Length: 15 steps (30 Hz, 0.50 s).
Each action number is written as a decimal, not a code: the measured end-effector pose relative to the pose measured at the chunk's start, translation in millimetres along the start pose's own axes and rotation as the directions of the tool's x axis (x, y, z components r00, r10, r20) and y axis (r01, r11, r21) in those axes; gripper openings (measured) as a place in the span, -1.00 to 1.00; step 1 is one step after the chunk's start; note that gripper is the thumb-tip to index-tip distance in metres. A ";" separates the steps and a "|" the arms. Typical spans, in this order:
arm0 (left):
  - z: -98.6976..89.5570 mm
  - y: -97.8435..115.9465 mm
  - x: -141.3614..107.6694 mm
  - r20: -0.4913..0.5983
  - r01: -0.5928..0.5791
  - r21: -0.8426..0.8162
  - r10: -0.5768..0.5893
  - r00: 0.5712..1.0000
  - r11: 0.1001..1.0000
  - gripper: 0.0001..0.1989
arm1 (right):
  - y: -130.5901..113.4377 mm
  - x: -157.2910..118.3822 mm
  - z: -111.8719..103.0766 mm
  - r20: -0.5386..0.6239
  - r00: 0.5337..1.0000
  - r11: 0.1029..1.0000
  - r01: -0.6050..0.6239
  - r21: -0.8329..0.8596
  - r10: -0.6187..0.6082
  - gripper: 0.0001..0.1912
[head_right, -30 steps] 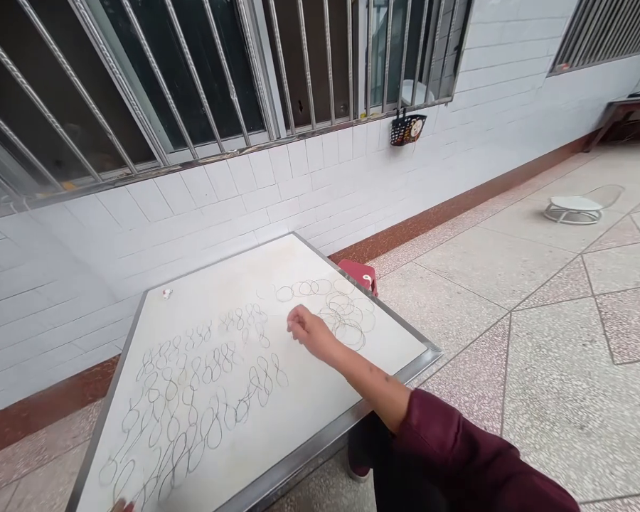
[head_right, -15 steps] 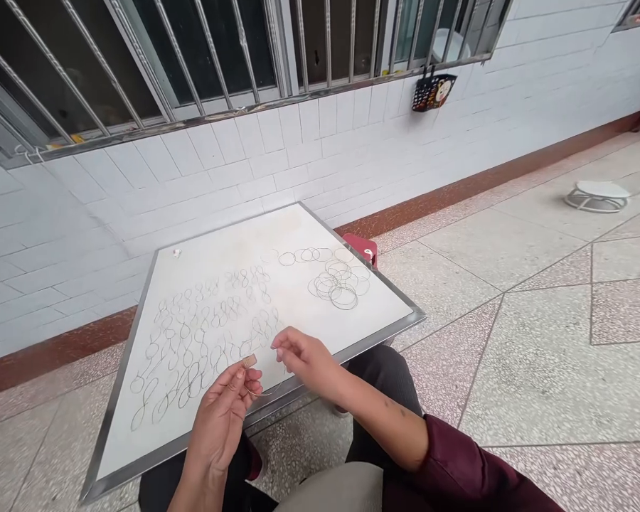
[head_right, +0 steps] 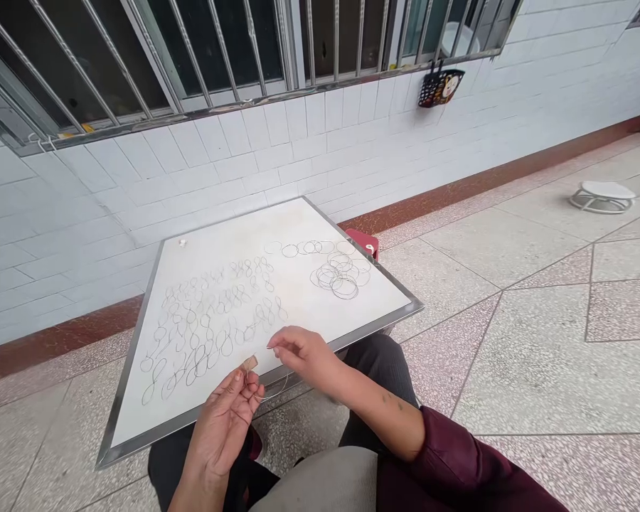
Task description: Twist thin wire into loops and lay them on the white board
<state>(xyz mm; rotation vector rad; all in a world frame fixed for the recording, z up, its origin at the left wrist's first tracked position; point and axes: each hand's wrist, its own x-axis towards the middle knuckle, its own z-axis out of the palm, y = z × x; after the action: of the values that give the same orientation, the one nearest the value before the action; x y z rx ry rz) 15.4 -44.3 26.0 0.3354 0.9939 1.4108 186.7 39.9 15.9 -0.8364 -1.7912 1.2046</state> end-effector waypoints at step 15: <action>-8.5 -7.1 -14.0 -0.021 -0.021 0.090 0.023 1.000 0.996 -0.65 | -2.9 -8.0 4.0 -0.024 0.998 0.996 0.058 -0.071 -0.059 -0.87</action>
<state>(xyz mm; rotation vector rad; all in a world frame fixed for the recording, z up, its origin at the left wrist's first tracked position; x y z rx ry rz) 15.8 -61.5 21.2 0.3989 1.0770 1.3949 186.6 30.5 15.7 -0.8300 -1.8333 1.0941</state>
